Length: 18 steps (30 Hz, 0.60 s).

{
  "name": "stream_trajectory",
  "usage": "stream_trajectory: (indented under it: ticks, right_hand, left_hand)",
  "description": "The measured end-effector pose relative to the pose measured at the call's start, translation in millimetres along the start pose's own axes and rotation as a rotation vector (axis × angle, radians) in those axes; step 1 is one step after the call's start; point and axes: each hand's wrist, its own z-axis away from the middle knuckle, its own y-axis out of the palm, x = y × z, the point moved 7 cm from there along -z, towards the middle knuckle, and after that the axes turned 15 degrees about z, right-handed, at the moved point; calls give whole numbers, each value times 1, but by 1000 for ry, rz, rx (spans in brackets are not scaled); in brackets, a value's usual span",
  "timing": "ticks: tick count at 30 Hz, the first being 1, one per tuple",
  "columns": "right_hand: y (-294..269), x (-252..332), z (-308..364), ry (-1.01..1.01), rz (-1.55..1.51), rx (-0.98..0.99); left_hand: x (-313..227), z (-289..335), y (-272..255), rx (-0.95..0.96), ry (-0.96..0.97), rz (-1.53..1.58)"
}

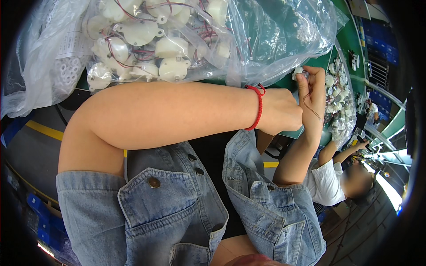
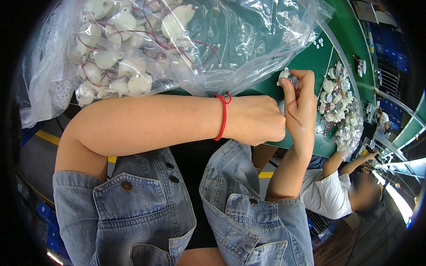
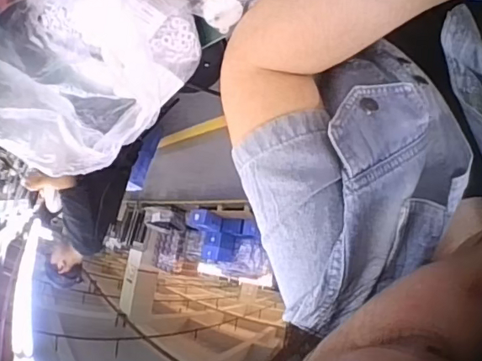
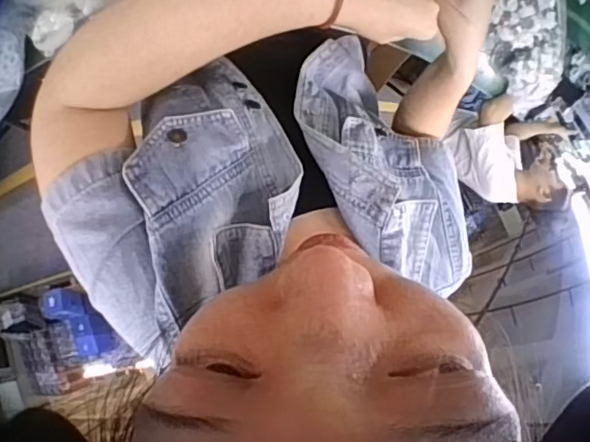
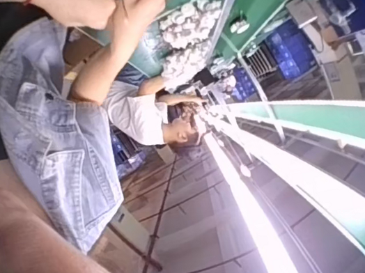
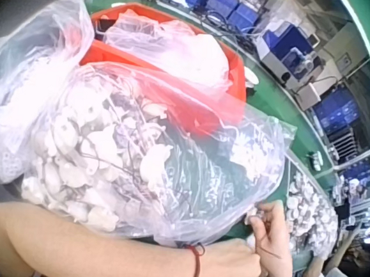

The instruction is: The person assembles small white electronic components by hand at a green workstation. They pick up a white plastic housing, insert a small white washer, and attach a wire, then place the finished unit into a pile. The person repeats this process for multiple units throughout the clip.

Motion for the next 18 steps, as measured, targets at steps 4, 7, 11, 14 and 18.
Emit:
stream_trajectory:
  ticks: [4,7,11,14,18]
  right_hand:
    - [-4,2,-4,-16,77,81]
    - [-2,4,-9,-30,114,110]
    - [-1,9,-11,-87,142,72]
    - [-2,13,-9,-56,182,83]
    - [3,15,-7,9,154,98]
  left_hand:
    - [0,0,0,13,11,11]
    - [0,-1,2,11,21,16]
    - [0,0,2,3,40,4]
    - [0,-1,3,18,29,0]
    - [0,-2,6,55,12,-30]
